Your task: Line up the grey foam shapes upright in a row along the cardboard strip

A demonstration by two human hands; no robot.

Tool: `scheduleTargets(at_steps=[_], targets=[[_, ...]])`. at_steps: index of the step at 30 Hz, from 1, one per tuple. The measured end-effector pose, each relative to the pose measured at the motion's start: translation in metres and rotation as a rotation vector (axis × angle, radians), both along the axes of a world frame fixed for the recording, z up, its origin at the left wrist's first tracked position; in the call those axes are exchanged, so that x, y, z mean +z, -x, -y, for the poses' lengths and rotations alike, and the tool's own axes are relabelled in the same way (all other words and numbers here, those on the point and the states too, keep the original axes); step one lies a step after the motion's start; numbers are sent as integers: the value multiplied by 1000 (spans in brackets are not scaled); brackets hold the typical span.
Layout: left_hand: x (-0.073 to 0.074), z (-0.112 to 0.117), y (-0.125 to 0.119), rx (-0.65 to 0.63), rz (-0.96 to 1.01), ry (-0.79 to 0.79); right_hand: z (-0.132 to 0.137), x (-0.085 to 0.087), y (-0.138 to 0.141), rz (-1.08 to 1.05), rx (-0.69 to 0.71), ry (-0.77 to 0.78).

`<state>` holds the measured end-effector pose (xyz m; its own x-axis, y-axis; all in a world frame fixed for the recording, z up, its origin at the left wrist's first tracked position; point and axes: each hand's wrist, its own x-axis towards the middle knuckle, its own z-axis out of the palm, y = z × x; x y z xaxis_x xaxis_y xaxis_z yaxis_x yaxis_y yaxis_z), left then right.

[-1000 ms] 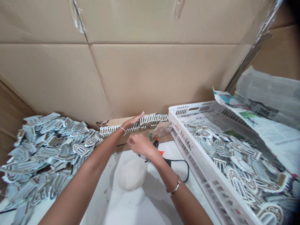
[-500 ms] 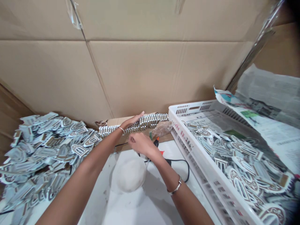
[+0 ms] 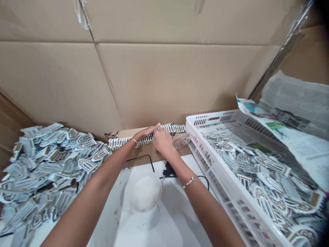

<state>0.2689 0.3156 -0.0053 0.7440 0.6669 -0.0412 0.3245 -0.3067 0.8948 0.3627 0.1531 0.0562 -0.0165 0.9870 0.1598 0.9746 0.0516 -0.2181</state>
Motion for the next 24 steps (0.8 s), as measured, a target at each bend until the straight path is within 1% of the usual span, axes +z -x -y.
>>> scheduleTargets(at_steps=[3,6,9,12,17,24], targets=[[-6,-5,0,-33,30,-24,-23,4,-15,23,-16,60],[-10,-7,1,-50,45,-39,-38,9,-31,30,7,152],[-9,-6,3,-58,39,-53,-48,14,-44,29,40,232],[-6,-2,4,-67,30,-71,-56,17,-54,36,69,285],[-1,2,4,-65,5,-74,-67,14,-64,48,107,304],[-7,-3,3,-110,66,-49,-71,10,-69,57,145,307]])
